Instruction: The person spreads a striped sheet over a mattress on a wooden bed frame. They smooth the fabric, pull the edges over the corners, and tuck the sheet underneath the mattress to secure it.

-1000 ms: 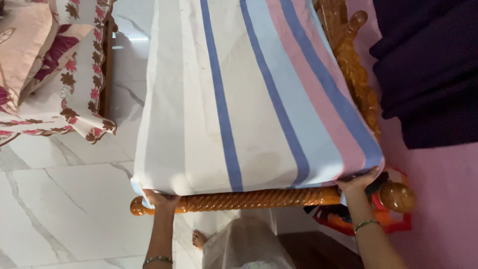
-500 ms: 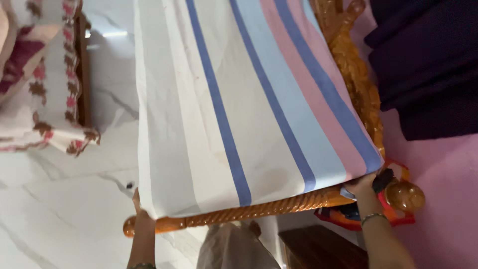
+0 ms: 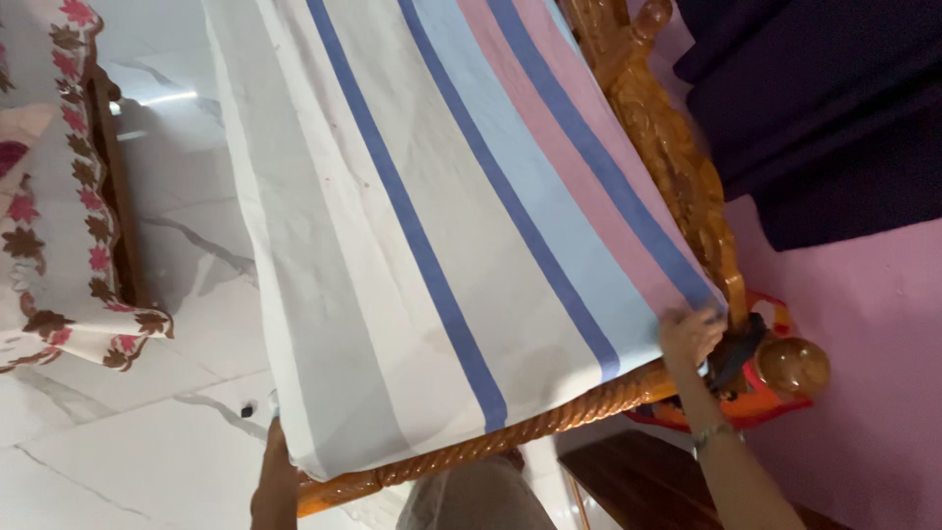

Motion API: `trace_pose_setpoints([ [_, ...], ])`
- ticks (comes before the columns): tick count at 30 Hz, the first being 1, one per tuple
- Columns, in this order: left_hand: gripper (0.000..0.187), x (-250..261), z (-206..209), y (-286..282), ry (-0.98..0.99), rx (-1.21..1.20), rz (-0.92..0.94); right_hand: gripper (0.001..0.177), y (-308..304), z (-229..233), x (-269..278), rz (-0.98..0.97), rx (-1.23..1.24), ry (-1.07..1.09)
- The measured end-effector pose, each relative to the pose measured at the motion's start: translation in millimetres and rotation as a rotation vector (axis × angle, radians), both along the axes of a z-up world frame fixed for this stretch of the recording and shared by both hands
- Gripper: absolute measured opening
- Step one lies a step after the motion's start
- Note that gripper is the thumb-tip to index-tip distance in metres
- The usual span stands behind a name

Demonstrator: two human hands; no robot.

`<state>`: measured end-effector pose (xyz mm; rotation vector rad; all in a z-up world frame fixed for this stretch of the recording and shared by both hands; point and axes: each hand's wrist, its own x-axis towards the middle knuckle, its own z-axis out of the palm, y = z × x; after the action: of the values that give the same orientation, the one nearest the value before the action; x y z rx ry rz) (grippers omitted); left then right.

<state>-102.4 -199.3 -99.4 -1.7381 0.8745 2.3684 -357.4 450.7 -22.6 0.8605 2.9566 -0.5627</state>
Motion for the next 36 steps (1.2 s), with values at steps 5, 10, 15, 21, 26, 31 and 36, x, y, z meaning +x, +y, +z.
trace_pose_setpoints([
  [5, 0.088, -8.2, -16.7, -6.9, -0.013, 0.012, -0.036, 0.084, -87.1, -6.4, 21.9, 0.223, 0.132, -0.310],
  [10, 0.087, -25.3, -51.1, -6.4, -0.043, 0.025, -0.066, 0.083, -89.7, -36.6, 25.1, 0.250, 0.126, -0.283],
  [15, 0.086, -29.7, -78.4, -13.5, -0.124, -0.021, -0.105, 0.098, -143.7, -55.2, 27.7, 0.395, 0.074, -0.444],
  [21, 0.085, -23.2, -93.0, -10.8, -0.353, -0.188, -0.111, 0.150, -284.3, -29.2, 70.9, 0.728, 0.027, -0.650],
  [26, 0.084, -28.1, -108.4, -7.8, -0.488, -0.299, -0.150, 0.155, -301.3, -55.6, 76.5, 0.701, 0.102, -0.802],
  [31, 0.084, -33.7, -117.7, -14.9, -0.453, -0.297, -0.158, 0.159, -319.8, -103.2, 86.4, 0.618, 0.163, -0.894],
  [36, 0.090, -35.7, -114.3, 1.6, -0.486, -0.528, -0.329, 0.160, -313.8, -118.0, 87.6, 0.625, 0.182, -0.879],
])
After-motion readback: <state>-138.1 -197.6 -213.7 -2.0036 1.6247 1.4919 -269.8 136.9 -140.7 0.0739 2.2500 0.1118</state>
